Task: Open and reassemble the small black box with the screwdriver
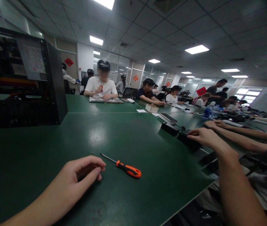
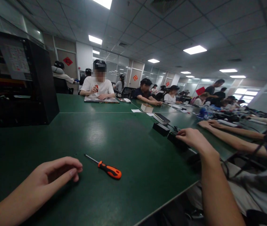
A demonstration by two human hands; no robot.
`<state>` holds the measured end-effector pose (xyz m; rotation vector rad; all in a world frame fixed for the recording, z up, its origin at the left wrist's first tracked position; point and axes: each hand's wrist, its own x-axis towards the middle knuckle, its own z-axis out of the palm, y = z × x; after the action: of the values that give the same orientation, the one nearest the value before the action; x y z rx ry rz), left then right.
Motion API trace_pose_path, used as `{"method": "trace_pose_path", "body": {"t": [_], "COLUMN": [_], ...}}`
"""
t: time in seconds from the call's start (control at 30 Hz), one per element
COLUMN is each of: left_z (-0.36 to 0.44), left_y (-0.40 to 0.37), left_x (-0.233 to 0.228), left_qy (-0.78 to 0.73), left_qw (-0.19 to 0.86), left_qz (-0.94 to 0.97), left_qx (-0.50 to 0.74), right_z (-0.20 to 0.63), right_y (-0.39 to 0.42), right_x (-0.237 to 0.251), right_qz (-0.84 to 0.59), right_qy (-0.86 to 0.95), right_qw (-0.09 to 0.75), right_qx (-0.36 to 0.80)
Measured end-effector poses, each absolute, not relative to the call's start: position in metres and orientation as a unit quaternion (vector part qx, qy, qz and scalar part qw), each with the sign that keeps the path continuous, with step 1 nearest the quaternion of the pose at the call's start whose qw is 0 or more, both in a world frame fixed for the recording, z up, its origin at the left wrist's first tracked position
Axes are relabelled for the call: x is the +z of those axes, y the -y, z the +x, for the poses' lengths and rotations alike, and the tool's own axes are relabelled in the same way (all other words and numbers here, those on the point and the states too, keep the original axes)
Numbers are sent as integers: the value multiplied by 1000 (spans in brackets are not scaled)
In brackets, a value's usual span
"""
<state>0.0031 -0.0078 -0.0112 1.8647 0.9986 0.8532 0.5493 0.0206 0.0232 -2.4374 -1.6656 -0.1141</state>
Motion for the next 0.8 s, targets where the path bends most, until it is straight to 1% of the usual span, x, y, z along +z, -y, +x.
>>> {"method": "trace_pose_path", "body": {"t": [0.5, 0.8], "left_z": [6, 7], "left_y": [15, 14], "left_x": [2, 1], "left_qy": [-411, -407], "left_qw": [391, 377], "left_qz": [766, 775], "left_qx": [301, 303], "right_z": [551, 558], "right_y": [-23, -28], "right_x": [16, 11], "right_qz": [-820, -814], "right_qy": [560, 572], "right_qw": [91, 65], "right_qx": [-80, -76]}}
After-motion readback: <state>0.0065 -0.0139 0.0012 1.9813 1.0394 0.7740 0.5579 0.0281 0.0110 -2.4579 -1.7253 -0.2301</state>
